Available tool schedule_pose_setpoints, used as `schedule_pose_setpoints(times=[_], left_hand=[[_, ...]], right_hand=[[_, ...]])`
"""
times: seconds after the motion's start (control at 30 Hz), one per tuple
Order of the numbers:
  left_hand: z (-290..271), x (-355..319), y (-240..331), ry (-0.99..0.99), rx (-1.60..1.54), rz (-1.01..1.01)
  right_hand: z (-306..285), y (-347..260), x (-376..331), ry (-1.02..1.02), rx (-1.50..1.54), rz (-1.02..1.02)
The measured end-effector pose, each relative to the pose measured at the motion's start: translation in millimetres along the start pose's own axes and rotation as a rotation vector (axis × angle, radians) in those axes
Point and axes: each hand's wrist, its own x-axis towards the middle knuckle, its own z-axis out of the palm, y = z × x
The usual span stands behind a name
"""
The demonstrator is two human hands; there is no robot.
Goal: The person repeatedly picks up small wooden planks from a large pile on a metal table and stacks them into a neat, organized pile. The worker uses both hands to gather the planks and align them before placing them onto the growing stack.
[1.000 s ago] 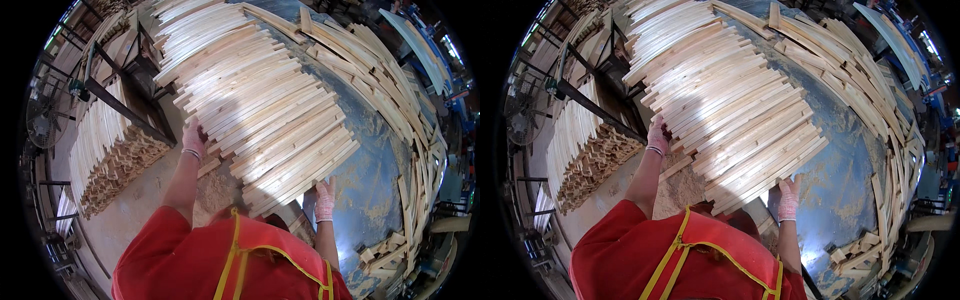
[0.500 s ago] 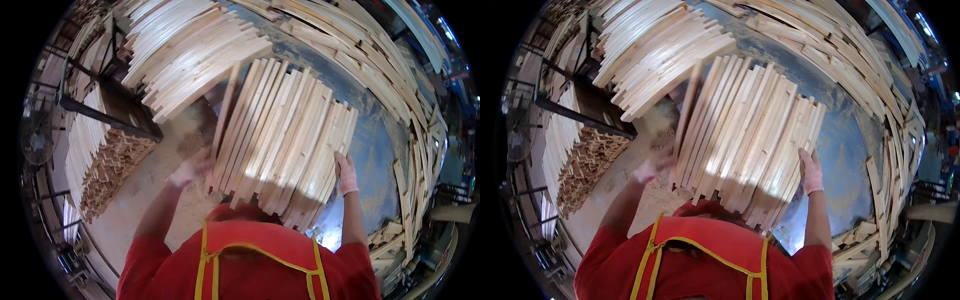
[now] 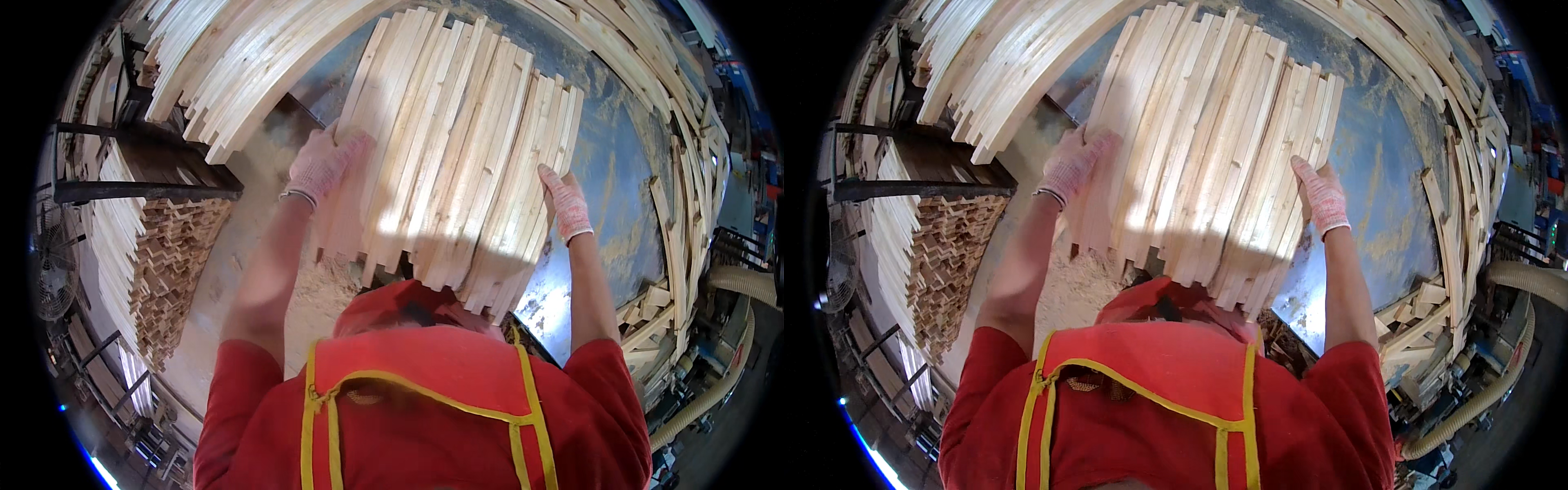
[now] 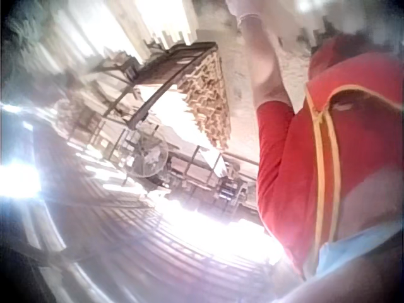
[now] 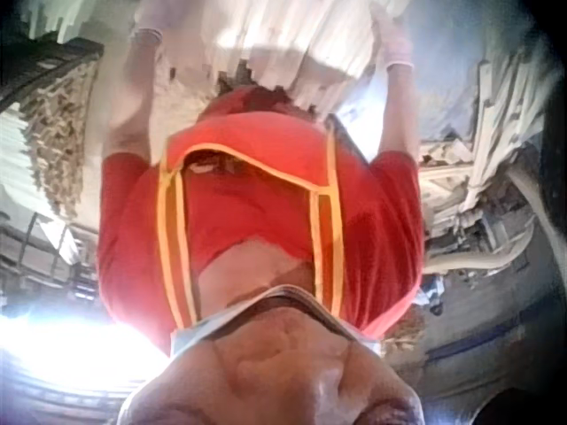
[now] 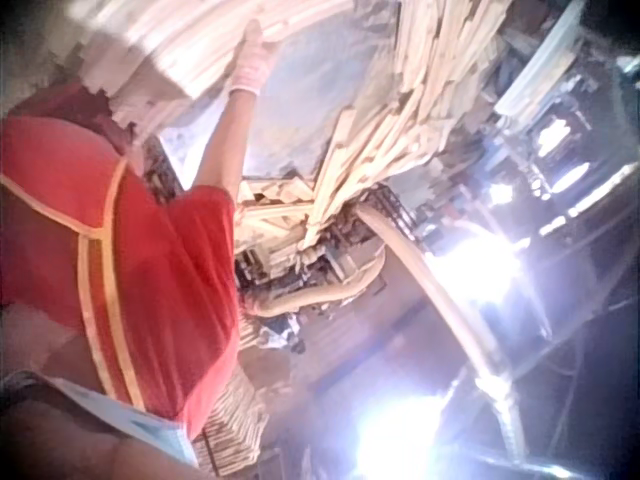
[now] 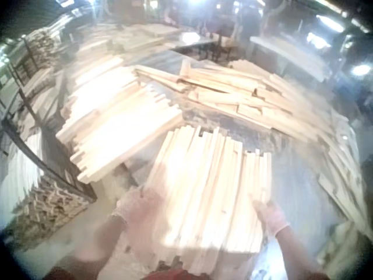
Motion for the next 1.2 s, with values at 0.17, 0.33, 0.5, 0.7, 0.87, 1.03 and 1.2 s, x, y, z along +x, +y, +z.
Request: schedule_pose_setpoints(times=[0.17, 0.33, 0.5, 0.7, 0.87, 1.03, 1.2], left_hand=[[-38, 21, 27, 0.077, 0.19, 0.165], [-51, 31, 47, 0.12, 0.272, 0.304], [0, -5, 21, 0.498, 0.358, 0.576], [11, -34, 47, 0.392, 0.554, 0.427], [82, -84, 67, 0.116, 0.859, 0.633], [84, -112, 132, -0.048, 0.381, 0.705], [9, -106, 201, -0.105, -0.025, 0.567]], right_hand=[[24, 36, -38, 0.011, 0.06, -0.04], [17, -6, -52, -0.008, -0.013, -0.074], [-4, -95, 52, 0.246, -0.64, -0.518], [36, -184, 134, -0.097, -1.011, -0.401], [20, -206, 111, -0.039, -0.88, -0.378], [-14, -232, 29, -0.235, -0.582, -0.607], [-61, -170, 22, 0.163, 0.282, -0.605]])
